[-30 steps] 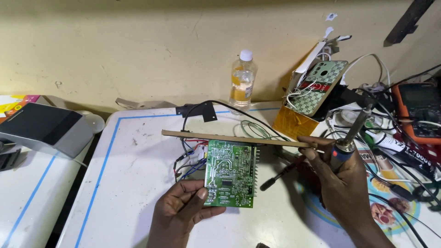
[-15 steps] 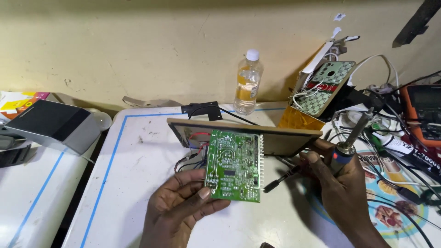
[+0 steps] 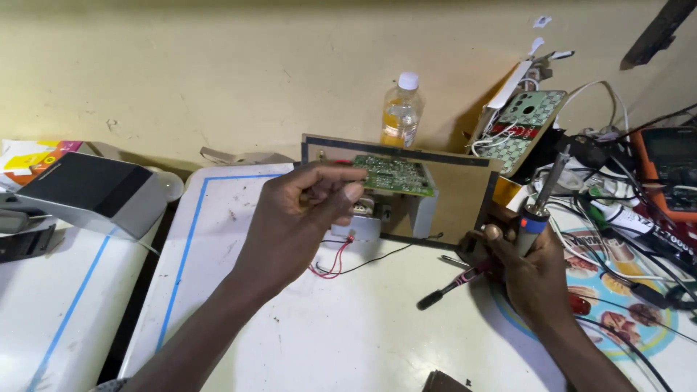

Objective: Soldering and desoldering electronic components on a circuit board using a soldering iron at a repair workbench.

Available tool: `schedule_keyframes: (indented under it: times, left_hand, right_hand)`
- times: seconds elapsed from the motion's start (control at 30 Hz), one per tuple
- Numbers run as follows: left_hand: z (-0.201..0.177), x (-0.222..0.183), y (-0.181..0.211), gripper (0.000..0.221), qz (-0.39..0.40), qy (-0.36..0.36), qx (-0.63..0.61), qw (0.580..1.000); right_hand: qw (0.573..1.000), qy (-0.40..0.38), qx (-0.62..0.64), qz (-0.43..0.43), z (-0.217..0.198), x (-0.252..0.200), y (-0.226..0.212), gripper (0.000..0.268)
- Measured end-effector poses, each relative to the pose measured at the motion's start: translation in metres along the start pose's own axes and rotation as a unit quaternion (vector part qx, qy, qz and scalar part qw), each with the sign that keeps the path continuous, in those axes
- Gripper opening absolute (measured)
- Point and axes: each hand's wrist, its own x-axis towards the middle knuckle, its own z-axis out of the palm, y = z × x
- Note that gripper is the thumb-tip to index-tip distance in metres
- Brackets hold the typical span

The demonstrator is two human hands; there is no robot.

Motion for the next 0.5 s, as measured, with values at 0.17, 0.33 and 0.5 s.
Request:
schedule_keyframes:
  times: [0.17,0.33,0.5]
  left_hand:
    - [-0.012,0.009,-0.003,0.024,0.148,-0.004,0.125,0.981]
    - [-0.027,0.027,-0.022,0.047,0.146,0.06,0.188,0.969]
    - [-0.025,0.032,-0.051,0.048,-0.069,0.055,0.073,0.993]
  right_hand:
    - [0.999,0.005,-0.003,-0.042,-0.005,0.012,0.02,0.031]
    - [0.998,0.025,0.059,0.012,0.008,0.006,0.001,0.028]
    - [0.997,-0.001,0.064,-0.039,0.009,0.004,0.0,0.014]
